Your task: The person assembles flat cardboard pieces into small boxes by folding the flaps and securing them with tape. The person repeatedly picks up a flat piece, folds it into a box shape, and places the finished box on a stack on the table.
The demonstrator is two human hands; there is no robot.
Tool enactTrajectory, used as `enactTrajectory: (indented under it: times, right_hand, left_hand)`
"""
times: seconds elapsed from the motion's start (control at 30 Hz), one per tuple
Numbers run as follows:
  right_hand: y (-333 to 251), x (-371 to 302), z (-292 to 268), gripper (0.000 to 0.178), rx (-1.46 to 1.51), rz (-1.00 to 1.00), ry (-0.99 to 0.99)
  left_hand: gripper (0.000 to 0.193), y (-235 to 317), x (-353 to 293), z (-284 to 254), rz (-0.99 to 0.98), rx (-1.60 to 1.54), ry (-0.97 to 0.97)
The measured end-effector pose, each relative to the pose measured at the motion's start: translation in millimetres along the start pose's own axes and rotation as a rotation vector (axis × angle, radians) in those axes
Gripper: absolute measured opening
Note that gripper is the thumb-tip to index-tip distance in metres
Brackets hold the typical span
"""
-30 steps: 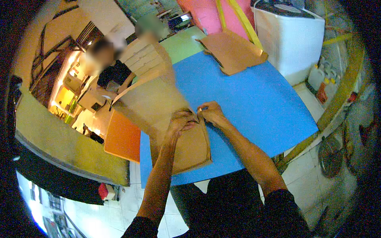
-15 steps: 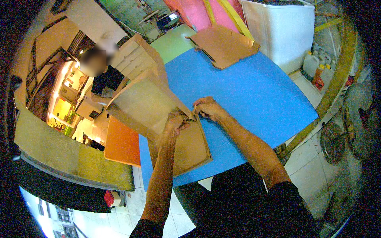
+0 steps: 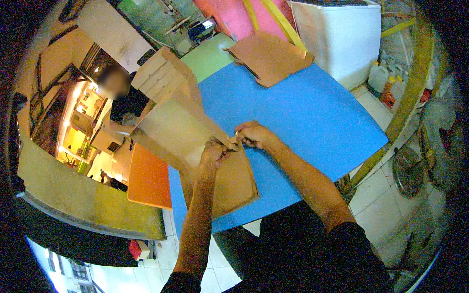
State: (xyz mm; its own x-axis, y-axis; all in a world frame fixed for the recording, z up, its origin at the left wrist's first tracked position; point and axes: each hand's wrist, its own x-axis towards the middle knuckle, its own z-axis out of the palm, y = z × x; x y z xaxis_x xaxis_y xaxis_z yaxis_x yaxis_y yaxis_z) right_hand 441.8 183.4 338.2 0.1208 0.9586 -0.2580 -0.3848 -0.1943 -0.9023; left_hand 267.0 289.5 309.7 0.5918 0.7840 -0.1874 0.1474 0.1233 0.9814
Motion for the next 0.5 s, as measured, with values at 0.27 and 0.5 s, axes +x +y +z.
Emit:
enactTrajectory:
  times: [0.27,0.5]
  right_hand:
    - [4,-1,8,0.024,0.007,-0.075,0.101]
    - [8,2,8,0.036,-0.03,-0.12,0.105]
  left_hand:
    - [0.005,-16,7,-8,-0.015,0.044,0.064]
    - [0.007,22,-24,15,-0.073,0.025,0.029]
